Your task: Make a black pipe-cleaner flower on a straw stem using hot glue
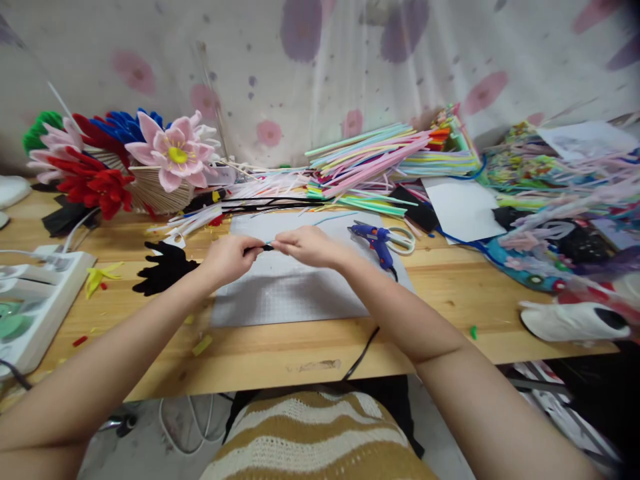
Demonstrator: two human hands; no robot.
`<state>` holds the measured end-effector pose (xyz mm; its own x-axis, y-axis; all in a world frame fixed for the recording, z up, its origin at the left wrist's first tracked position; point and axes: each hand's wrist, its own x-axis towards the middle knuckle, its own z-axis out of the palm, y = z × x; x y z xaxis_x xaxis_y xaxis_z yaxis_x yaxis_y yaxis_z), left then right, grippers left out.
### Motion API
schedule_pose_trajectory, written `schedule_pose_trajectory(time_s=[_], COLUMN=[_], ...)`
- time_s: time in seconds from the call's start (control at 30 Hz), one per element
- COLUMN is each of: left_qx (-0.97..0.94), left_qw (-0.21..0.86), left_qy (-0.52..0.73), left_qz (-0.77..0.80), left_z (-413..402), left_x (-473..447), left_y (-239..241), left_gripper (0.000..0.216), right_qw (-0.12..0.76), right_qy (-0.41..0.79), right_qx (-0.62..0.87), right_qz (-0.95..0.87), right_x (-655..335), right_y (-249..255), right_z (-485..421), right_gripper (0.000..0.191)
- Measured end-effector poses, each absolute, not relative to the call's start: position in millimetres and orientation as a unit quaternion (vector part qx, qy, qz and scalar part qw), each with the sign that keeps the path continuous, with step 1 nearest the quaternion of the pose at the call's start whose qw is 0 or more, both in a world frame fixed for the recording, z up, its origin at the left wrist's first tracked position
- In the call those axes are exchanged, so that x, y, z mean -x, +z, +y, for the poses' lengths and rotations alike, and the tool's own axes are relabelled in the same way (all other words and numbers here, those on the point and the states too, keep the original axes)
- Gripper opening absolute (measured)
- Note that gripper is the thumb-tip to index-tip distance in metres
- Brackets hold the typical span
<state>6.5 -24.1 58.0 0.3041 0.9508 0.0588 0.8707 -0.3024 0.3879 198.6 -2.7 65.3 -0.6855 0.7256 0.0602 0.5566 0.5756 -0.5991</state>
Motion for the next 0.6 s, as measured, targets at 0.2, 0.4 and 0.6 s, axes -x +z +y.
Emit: schedule_pose_trajectory(time_s=[0.2,0.4,0.6], left_qx=[-0.832,-0.754,-0.762], left_qw=[0.24,0.203,0.091], left_qy=[0.247,0.325,0.188], left_qz=[0.434,0.534,0.613], left_z=[-23.1,-11.7,-10.8], left_x=[-5.9,-8.0,-28.1], left_y=[64.4,58.4,65.5], left_gripper=[0.024,0.025,0.027], right_qw=[0.211,0.244,0.185], right_qy=[0.374,0.422,0.287], right_qx=[0.319,0.405,0.402], right_qz=[-0.845,-0.773,-0.849], right_x=[-196.8,-184.6,-204.9], right_y=[51.5,21.3,69.7], right_z=[27.0,8.5,-3.9], right_gripper=[0.031,0.035,0.033])
